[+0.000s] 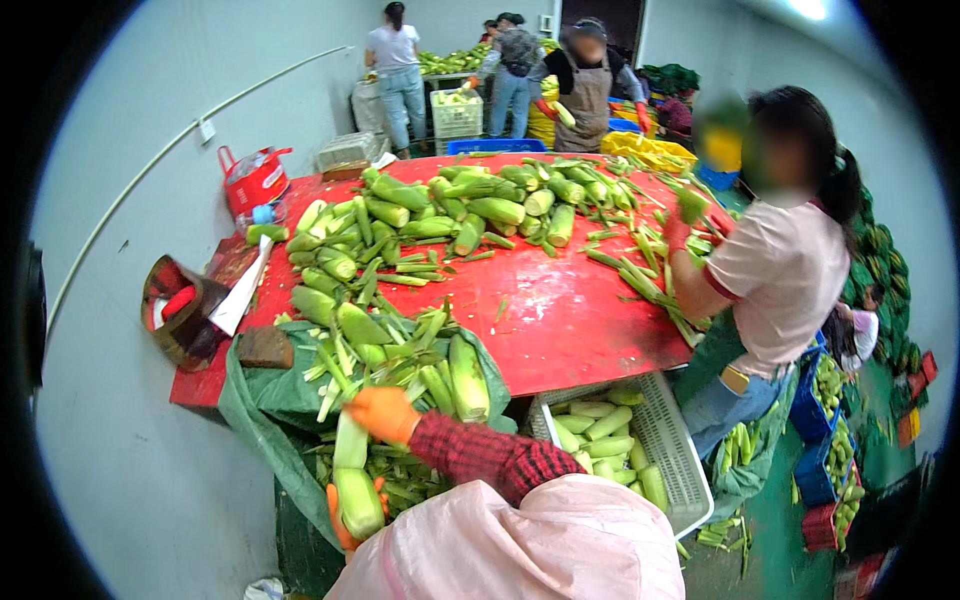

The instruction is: The person uses a knife to trim the stem end of an ear of corn and then peels away the green husks by hand, placing the cleaned ear of corn into a white basket and discarding the husks into a green bag or onto the table.

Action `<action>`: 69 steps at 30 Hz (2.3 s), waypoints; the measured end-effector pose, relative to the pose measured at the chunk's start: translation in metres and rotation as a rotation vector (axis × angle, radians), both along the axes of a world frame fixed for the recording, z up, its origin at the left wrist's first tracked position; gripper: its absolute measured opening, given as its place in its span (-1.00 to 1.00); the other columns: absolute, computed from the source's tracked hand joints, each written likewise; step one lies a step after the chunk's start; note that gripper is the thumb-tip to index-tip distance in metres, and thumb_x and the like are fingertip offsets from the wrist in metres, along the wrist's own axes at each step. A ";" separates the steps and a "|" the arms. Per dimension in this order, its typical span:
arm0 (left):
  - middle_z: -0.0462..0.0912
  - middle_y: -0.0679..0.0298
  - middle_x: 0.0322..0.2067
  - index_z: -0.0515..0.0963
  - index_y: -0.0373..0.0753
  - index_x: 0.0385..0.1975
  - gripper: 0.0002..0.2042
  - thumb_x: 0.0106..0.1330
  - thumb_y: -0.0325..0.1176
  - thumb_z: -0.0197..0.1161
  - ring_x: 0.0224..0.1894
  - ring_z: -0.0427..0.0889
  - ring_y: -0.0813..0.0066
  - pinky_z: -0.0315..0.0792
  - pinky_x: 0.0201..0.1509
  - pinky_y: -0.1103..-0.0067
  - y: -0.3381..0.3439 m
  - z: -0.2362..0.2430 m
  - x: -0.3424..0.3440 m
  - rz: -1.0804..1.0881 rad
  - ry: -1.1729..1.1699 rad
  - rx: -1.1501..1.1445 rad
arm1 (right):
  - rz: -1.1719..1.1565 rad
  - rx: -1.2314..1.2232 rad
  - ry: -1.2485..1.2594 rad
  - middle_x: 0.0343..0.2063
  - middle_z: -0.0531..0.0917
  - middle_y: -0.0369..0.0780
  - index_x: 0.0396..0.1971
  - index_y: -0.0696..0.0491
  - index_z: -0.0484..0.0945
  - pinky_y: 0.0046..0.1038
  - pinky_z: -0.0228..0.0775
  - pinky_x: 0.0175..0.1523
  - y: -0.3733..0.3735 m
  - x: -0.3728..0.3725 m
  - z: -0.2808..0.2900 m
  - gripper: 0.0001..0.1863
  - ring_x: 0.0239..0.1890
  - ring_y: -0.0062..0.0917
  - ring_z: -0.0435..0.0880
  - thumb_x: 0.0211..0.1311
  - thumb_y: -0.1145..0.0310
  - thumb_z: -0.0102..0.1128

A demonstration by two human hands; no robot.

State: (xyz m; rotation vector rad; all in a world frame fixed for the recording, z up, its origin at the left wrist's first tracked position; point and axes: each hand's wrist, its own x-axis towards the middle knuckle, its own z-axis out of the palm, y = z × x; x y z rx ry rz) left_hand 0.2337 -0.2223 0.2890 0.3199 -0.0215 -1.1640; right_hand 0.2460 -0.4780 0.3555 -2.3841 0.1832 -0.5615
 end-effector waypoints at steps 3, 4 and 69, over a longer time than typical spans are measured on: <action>0.32 -0.15 0.25 0.17 -0.08 0.36 -0.28 0.34 0.28 -0.06 -0.02 0.59 -0.10 0.58 -0.03 0.12 0.024 0.012 -0.024 0.069 0.139 -0.012 | -0.068 -0.235 0.054 -0.35 0.68 -0.13 -0.31 -0.10 0.69 -0.16 0.52 -0.27 -0.045 0.010 0.006 -0.72 -0.35 -0.17 0.68 0.19 0.10 0.06; 0.29 -0.16 0.27 0.15 -0.07 0.38 -0.28 0.35 0.27 -0.06 0.00 0.58 -0.12 0.57 -0.01 0.11 0.032 0.019 -0.037 0.157 0.169 -0.035 | -0.189 -0.322 0.354 -0.39 0.69 -0.13 -0.32 -0.10 0.70 -0.16 0.53 -0.29 -0.055 0.025 0.011 -0.72 -0.35 -0.17 0.69 0.16 0.12 0.07; 0.60 0.12 -0.05 0.38 -0.22 0.20 -0.29 0.11 0.04 0.40 -0.08 0.62 0.28 0.49 -0.02 0.42 -0.055 0.046 0.020 0.739 -1.028 1.067 | 0.165 0.691 0.458 -0.63 0.59 -0.29 -0.52 0.21 0.59 -0.57 0.32 -0.63 0.045 -0.021 0.073 -0.53 -0.74 -0.66 0.49 0.07 0.02 0.42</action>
